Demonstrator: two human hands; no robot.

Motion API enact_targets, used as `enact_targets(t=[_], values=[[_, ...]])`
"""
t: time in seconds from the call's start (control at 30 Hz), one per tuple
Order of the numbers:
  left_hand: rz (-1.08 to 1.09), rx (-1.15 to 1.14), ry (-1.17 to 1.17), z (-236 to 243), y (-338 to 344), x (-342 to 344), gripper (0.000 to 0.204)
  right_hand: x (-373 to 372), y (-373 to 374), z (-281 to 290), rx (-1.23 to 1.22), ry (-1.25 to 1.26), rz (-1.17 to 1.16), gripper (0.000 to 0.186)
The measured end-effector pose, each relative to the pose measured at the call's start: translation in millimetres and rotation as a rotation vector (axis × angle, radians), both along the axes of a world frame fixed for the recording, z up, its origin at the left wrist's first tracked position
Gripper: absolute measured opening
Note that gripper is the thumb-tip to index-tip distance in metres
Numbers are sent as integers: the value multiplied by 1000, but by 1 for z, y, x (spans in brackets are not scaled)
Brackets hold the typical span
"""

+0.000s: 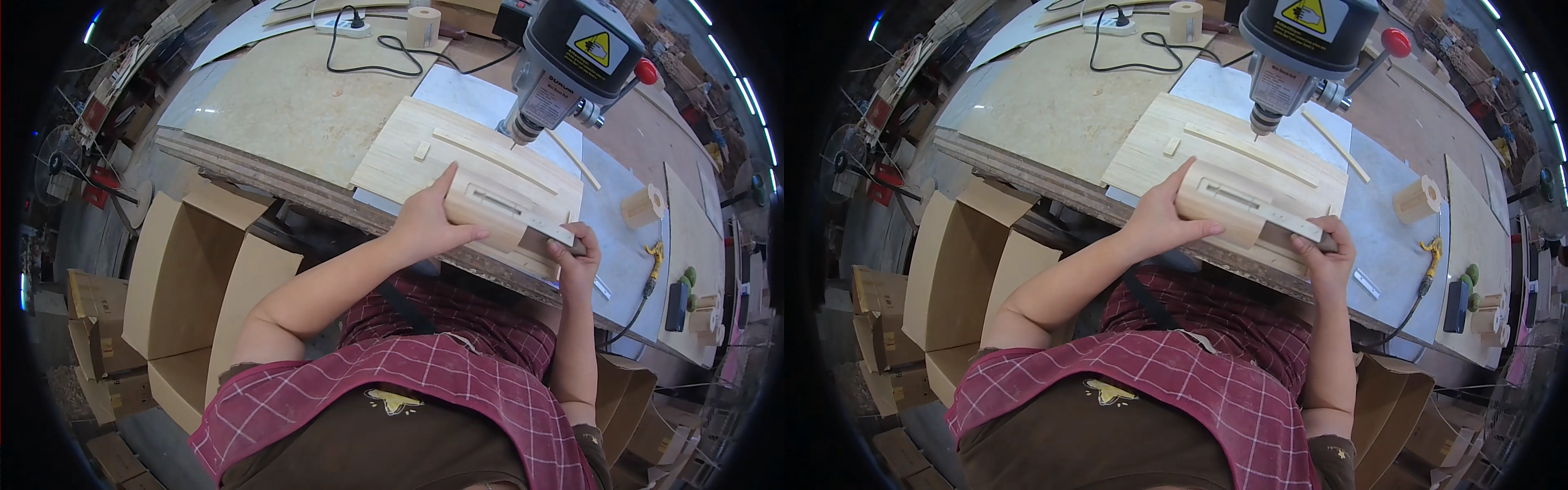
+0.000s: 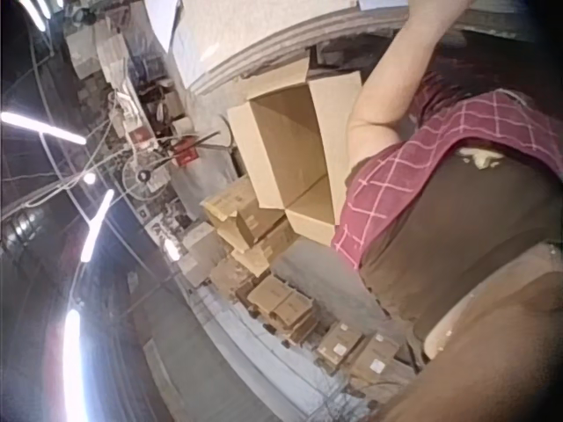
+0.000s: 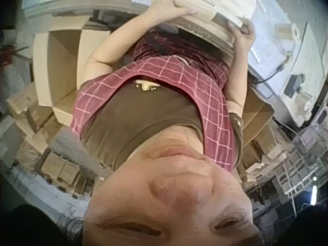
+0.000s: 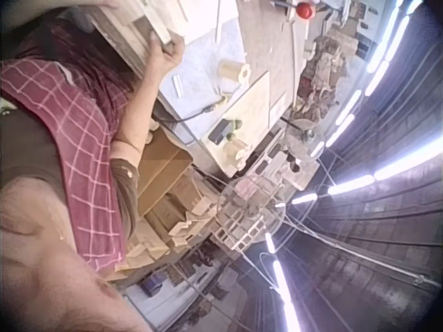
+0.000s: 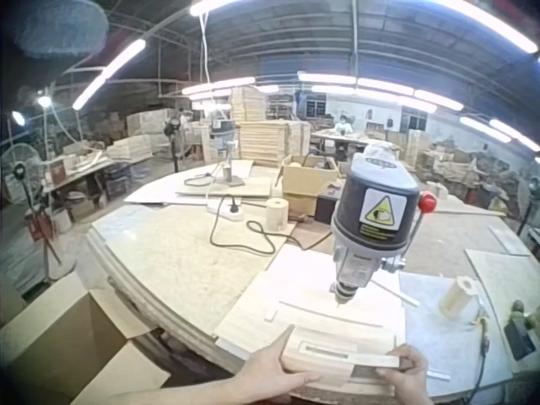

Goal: Using a drill press to process cylindrical wooden blocks and placing the finished parts into a cardboard box.

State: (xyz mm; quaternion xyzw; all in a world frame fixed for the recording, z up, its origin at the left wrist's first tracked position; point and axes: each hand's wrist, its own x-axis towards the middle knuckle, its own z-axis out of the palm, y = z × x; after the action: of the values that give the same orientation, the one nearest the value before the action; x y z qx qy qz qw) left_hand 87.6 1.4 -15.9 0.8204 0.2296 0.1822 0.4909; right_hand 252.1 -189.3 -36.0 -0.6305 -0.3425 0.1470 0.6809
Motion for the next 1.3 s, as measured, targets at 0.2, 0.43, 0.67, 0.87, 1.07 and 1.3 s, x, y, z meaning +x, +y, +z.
enact_targets(t=[0.2,0.43,0.67,0.87,1.07,1.3], values=[[28,77,-114,-22,8,42,90,34,9,-18,-111,22,-139,26],[114,169,-171,-37,20,56,82,54,39,-20,-148,-127,-183,29],[9,-159,-295,-52,48,54,79,51,61,-25,-194,-221,-135,42],[16,-118,-311,-61,49,56,79,56,49,-3,-435,-390,-56,60],[40,-99,-327,-63,50,55,79,84,70,129,-160,-477,-319,56],[39,-126,-336,-59,47,59,79,161,103,185,-406,-605,-292,41]])
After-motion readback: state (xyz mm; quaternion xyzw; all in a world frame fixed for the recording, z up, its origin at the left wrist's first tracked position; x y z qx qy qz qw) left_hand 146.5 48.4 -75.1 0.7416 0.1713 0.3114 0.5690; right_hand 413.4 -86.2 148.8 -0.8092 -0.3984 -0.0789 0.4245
